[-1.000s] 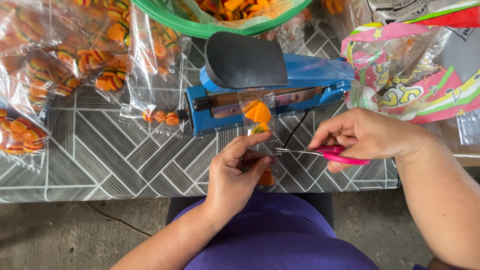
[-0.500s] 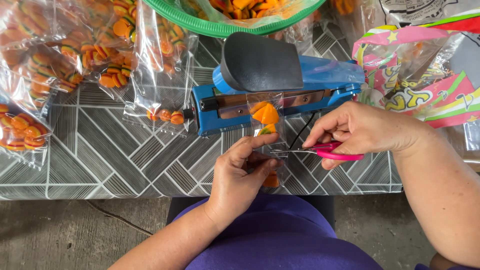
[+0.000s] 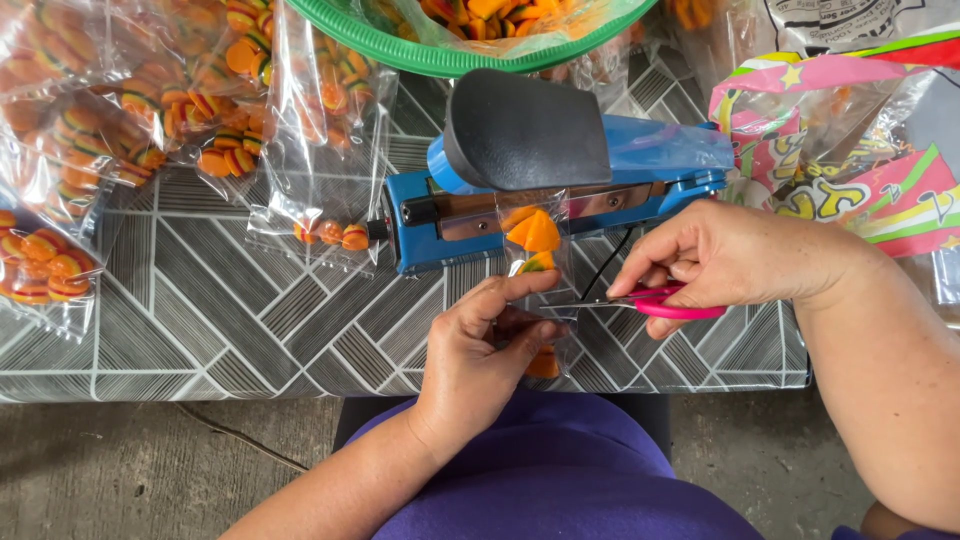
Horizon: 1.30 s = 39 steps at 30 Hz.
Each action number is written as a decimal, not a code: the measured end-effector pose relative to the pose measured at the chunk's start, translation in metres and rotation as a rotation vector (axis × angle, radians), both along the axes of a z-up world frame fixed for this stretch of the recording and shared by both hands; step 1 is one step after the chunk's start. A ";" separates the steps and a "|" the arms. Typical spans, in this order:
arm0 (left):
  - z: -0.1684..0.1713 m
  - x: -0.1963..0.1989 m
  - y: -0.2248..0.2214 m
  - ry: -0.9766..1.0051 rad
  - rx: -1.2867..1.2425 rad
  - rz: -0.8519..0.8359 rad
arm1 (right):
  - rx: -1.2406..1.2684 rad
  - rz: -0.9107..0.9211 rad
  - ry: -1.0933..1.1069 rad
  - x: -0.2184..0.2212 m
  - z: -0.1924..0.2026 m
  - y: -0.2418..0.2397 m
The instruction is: Sealing small plastic bags filled with snacks using a manual heat sealer and trimming them with scissors.
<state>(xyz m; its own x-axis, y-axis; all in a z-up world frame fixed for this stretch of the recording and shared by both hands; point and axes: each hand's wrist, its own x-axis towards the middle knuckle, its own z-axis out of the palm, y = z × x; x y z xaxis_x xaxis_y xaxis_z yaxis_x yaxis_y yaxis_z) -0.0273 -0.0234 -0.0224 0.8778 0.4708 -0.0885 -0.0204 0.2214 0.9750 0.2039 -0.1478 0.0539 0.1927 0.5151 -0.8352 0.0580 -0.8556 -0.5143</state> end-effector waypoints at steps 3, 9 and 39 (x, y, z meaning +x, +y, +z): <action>-0.003 0.001 -0.001 -0.001 0.003 -0.004 | 0.104 0.090 0.024 0.001 -0.009 0.000; -0.004 0.000 0.001 0.017 0.019 0.000 | 0.188 0.092 0.075 0.006 -0.019 -0.003; -0.004 0.002 0.002 0.039 -0.064 0.030 | 0.229 0.157 0.117 -0.012 -0.019 0.019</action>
<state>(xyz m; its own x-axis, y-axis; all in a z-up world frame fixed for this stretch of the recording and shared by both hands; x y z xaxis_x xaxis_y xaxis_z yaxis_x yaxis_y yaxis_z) -0.0251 -0.0213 -0.0264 0.8587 0.4890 -0.1531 0.0098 0.2831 0.9590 0.1915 -0.1285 0.0350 0.0049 0.7082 -0.7060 0.1089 -0.7022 -0.7036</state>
